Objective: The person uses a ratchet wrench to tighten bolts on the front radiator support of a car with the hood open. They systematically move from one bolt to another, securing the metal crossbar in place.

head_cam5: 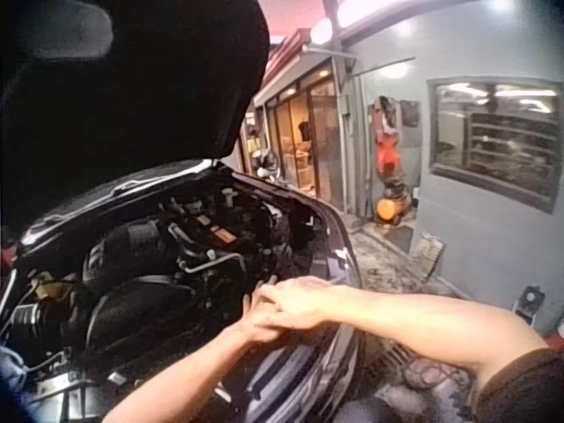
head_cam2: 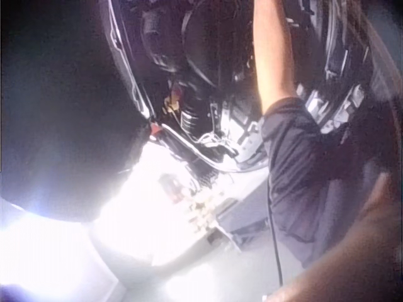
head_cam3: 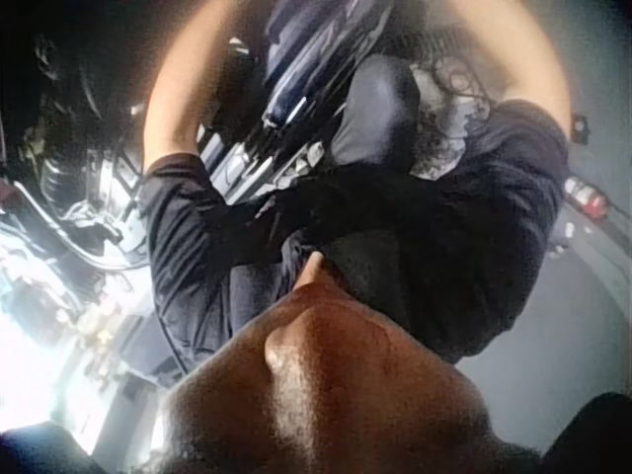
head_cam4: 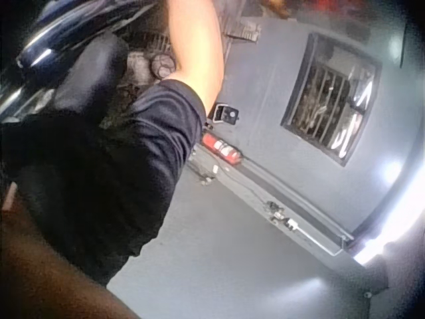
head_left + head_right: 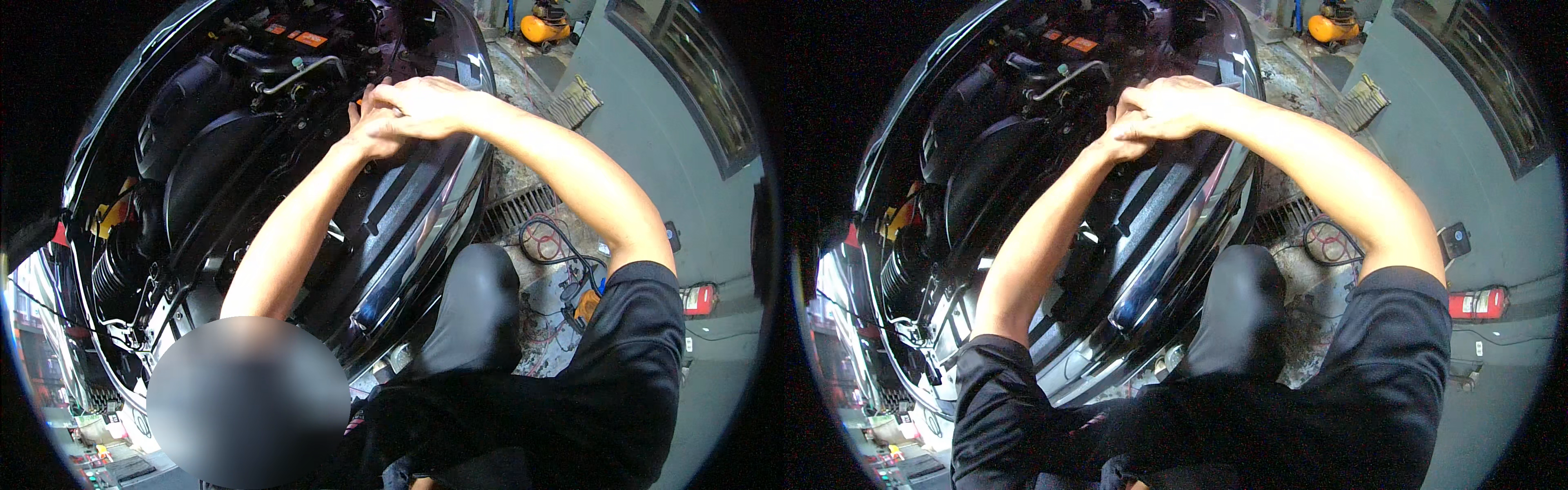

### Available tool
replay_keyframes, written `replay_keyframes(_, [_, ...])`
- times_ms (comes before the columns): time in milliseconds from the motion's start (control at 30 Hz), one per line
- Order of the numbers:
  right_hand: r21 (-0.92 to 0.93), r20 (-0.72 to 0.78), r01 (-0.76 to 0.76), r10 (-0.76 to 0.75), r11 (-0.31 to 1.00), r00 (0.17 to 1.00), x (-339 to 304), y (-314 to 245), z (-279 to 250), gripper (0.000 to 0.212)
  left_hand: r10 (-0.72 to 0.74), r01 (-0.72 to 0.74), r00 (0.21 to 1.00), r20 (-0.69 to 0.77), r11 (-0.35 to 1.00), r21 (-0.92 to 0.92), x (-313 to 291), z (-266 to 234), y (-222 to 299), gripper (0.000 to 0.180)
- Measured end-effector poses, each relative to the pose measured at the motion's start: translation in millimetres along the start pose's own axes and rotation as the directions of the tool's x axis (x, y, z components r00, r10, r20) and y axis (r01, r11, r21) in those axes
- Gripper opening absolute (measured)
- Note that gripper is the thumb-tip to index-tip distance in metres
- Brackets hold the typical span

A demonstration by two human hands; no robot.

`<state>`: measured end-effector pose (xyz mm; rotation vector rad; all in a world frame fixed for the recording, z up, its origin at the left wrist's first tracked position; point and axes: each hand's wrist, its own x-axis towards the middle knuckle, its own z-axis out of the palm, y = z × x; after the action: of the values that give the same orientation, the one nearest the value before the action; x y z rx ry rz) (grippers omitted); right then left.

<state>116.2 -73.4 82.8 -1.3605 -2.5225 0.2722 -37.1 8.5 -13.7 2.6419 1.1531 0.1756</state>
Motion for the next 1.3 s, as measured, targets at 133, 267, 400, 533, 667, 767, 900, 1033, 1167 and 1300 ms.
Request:
replay_keyframes(133, [-0.11,0.049,-0.019,0.024,0.994,0.999,2,4,5,0.055,-0.253,0.176,0.933,0.256,0.941,0.287,-49,-67,17,0.116])
replay_keyframes(267, [-0.241,0.133,0.371,-0.348,0.897,0.928,17,21,4,0.035,-0.052,0.059,0.993,-0.102,0.996,0.061,-143,-153,-2,0.078])
replay_keyframes(400, [-0.323,0.311,0.477,-0.384,0.818,0.869,16,41,-8,0.032,0.176,-0.208,0.975,-0.133,0.933,-0.293,-241,-200,55,0.057])
replay_keyframes(533, [-0.261,0.248,0.29,-0.227,0.921,0.942,20,26,1,0.029,0.581,-0.099,0.764,0.28,0.535,-0.839,-373,-137,68,0.045])
replay_keyframes(667, [-0.209,0.111,0.001,0.022,0.978,0.994,18,6,13,0.028,0.078,0.488,0.862,0.501,0.138,-0.862,-506,-4,54,0.045])
replay_keyframes(767, [-0.171,0.134,-0.118,0.141,0.978,0.981,23,4,7,0.03,-0.263,0.758,0.626,0.734,-0.014,-0.652,-564,84,74,0.036])
replay_keyframes(900, [-0.206,0.093,-0.242,0.265,0.948,0.96,25,3,11,0.032,-0.316,0.687,0.682,0.66,-0.032,-0.726,-545,137,92,0.029])
replay_keyframes(1033, [-0.305,0.136,-0.071,0.117,0.95,0.984,32,-2,9,0.029,-0.206,0.266,0.956,0.207,0.32,-0.909,-456,87,88,0.027])
replay_keyframes(1167, [-0.26,0.4,0.731,-0.619,0.63,0.676,50,23,-8,0.029,0.002,-0.235,0.96,-0.279,0.545,-0.805,-385,-15,67,0.027])
replay_keyframes(1300, [-0.373,0.349,0.385,-0.257,0.844,0.901,41,22,-1,0.027,-0.171,-0.452,0.699,-0.694,0.647,-0.614,-332,-85,51,0.023])
